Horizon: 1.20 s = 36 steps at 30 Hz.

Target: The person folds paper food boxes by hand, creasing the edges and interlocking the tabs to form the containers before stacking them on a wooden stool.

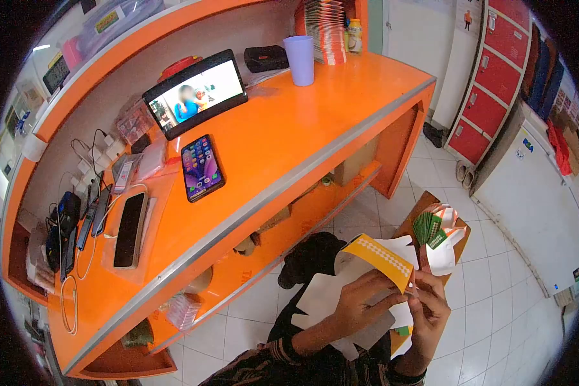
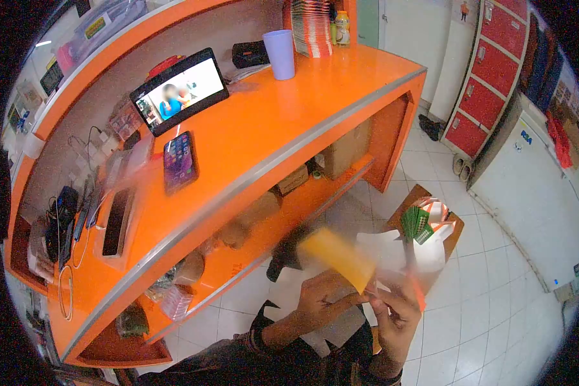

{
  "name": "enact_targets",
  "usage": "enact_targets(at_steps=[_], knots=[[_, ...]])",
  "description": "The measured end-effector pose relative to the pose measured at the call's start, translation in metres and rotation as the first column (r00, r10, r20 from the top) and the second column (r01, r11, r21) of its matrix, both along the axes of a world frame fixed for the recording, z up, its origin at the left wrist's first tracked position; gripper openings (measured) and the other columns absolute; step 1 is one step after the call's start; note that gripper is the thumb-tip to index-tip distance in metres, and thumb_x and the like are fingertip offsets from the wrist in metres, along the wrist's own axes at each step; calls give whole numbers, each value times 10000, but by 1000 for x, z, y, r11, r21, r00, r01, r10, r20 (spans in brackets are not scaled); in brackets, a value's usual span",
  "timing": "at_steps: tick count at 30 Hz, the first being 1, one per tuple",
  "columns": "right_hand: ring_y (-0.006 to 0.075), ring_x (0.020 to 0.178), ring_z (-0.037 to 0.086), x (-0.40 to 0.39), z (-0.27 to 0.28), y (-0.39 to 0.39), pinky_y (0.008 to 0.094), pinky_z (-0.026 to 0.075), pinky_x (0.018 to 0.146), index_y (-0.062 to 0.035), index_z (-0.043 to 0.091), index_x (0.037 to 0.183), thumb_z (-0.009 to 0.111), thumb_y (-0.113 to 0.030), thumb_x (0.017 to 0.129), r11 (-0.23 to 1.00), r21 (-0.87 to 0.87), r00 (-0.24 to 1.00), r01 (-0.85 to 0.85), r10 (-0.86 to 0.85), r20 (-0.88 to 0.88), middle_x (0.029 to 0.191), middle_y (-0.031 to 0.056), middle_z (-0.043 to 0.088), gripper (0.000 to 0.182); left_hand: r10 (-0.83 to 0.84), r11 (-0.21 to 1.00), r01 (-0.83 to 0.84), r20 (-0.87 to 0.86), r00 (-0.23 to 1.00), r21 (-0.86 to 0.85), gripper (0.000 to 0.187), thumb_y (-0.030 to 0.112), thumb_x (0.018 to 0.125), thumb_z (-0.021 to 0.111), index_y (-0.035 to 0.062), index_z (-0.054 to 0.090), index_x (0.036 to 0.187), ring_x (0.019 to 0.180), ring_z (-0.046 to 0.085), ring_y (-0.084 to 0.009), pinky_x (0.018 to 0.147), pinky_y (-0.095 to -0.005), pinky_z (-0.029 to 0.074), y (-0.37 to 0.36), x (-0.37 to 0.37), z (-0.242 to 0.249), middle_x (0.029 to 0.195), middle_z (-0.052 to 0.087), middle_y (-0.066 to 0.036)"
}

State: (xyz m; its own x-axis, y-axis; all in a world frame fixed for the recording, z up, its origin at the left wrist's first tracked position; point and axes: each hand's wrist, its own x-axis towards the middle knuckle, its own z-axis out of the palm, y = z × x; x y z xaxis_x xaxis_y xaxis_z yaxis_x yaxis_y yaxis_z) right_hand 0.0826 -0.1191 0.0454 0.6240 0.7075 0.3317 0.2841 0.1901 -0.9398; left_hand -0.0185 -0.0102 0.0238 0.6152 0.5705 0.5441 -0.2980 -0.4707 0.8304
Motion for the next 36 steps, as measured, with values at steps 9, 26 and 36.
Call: enact_targets(at_steps=[9, 26, 36], knots=[[225, 961, 572, 2, 14, -5, 320, 443, 845, 16, 676, 928, 640, -37, 790, 972, -221, 982, 77, -36, 184, 1019, 124, 605, 153, -4, 1000, 3, -40, 999, -22, 232, 118, 790, 680, 13, 629, 991, 895, 639, -216, 771, -310, 506, 1, 3, -6, 984, 645, -118], [207, 874, 601, 3, -16, -4, 298, 468, 793, 40, 643, 923, 648, -59, 801, 972, 91, 975, 215, -220, 46, 1012, 138, 593, 157, 15, 999, -14, 21, 1000, -52, 278, -22, 782, 643, -20, 588, 1055, 895, 639, -222, 732, -296, 549, -13, 7, -5, 1020, 595, -158], [322, 1144, 476, -12, 0, 6, 434, 391, 965, 32, 628, 1030, 505, -143, 907, 969, -149, 814, 196, -75, 577, 1206, 187, 466, 247, 153, 985, -158, 73, 986, 75, 222, -51, 806, 601, -26, 591, 1026, 957, 604, -237, 749, -293, 528, -2, 9, -2, 1080, 554, -156]])
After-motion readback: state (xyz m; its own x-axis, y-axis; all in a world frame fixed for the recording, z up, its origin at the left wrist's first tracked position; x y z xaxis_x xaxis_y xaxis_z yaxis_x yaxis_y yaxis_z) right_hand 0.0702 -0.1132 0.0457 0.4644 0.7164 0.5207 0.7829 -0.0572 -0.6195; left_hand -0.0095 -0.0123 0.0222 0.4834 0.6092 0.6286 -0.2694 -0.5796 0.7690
